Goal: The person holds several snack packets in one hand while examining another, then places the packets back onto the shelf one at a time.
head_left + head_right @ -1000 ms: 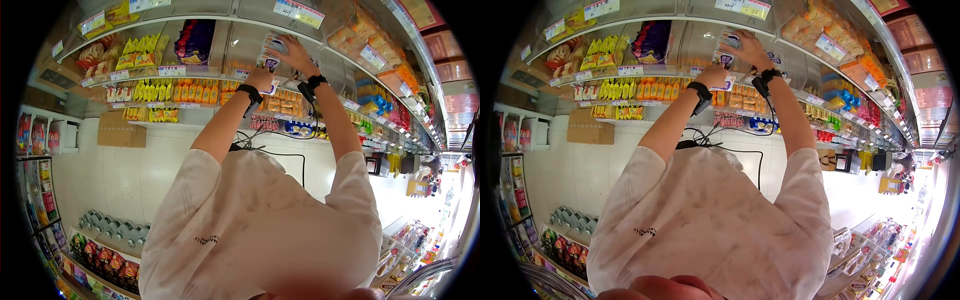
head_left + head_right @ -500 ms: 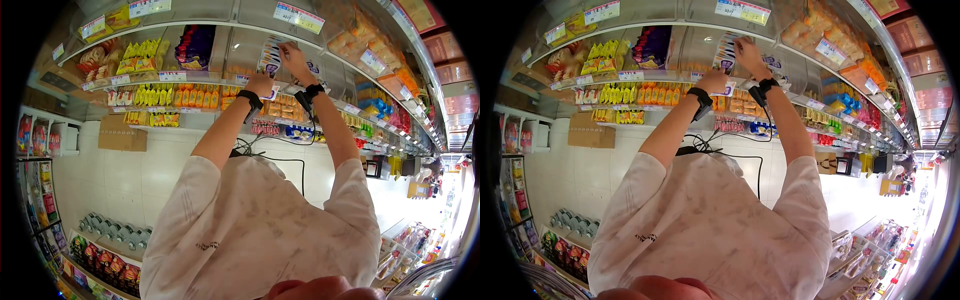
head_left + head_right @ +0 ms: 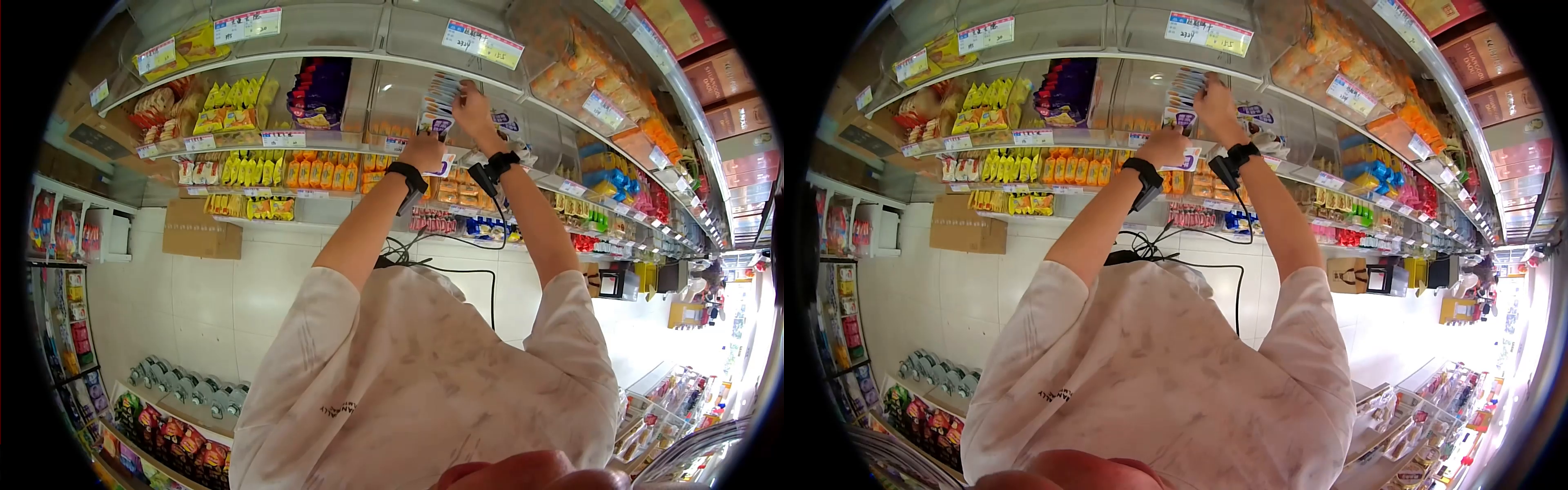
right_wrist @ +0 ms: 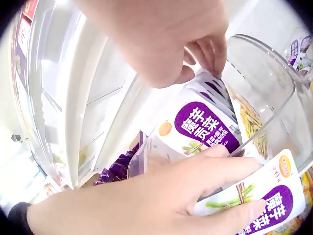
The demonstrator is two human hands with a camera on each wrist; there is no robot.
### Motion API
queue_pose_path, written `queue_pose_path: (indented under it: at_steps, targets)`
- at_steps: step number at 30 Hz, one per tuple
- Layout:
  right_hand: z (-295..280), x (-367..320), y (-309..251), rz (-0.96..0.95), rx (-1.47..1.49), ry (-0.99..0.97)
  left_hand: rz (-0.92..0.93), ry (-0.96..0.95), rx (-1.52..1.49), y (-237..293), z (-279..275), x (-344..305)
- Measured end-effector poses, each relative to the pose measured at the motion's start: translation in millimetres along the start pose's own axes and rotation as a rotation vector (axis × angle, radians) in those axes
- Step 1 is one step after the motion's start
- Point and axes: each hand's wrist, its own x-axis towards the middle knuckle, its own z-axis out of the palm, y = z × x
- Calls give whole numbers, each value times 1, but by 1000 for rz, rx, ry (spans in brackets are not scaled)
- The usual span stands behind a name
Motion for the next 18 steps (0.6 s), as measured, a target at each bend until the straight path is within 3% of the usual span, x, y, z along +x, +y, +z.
queue_pose_path:
  at_steps: [4,7,18]
  targets:
    - [-28,-5,-40,179,-139,-164,-13,-7,4,2,-5,-3]
    - [-33,4,-61,148,-239,-216,-16,-37,-5,3,-7,-1]
    - [11,27,-26,123,-137,-214,-24,-20,7,5,-5,-4]
